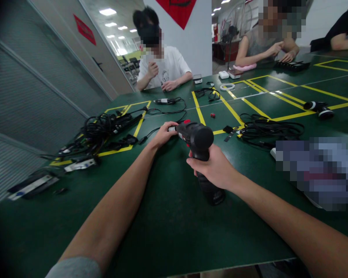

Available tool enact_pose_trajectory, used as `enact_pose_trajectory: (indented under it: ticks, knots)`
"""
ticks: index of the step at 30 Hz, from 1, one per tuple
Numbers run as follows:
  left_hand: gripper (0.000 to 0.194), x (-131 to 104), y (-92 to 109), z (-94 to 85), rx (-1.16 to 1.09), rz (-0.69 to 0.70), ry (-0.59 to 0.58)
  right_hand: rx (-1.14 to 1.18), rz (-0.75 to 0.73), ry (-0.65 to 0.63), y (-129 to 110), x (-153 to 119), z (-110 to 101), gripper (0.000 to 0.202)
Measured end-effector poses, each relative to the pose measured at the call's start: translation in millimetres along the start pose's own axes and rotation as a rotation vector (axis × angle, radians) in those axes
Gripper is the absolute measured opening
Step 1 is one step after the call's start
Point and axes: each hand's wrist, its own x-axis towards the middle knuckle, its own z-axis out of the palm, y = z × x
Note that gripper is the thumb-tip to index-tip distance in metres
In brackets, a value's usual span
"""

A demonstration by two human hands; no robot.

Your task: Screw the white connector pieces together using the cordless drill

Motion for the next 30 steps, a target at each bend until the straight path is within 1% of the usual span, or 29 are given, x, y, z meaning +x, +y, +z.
enact_pose_trajectory:
  ticks: [7,15,22,30]
  knots:
    - [0.033,0.5,-2.1,-0.4,-0.017,-0.007,0.001,-0.012,-0.021,-0.018,1.9,0.0,-0.7,0.021]
    - [0.033,0.1,0.8,-1.0,-0.021,-0.029,0.002,-0.026,-0.025,-0.026,1.7,0.4,-0.7,0.016]
    - [0.033,0.8,-1.2,-0.8,-0.017,-0.008,-0.009,-0.047,-0.02,-0.025,0.9,0.0,-0.8,0.017]
    - [0.032,1.7,-3.7,0.7,0.006,0.001,0.008,-0.038,-0.039,-0.021,2.8,0.1,-0.1,0.014]
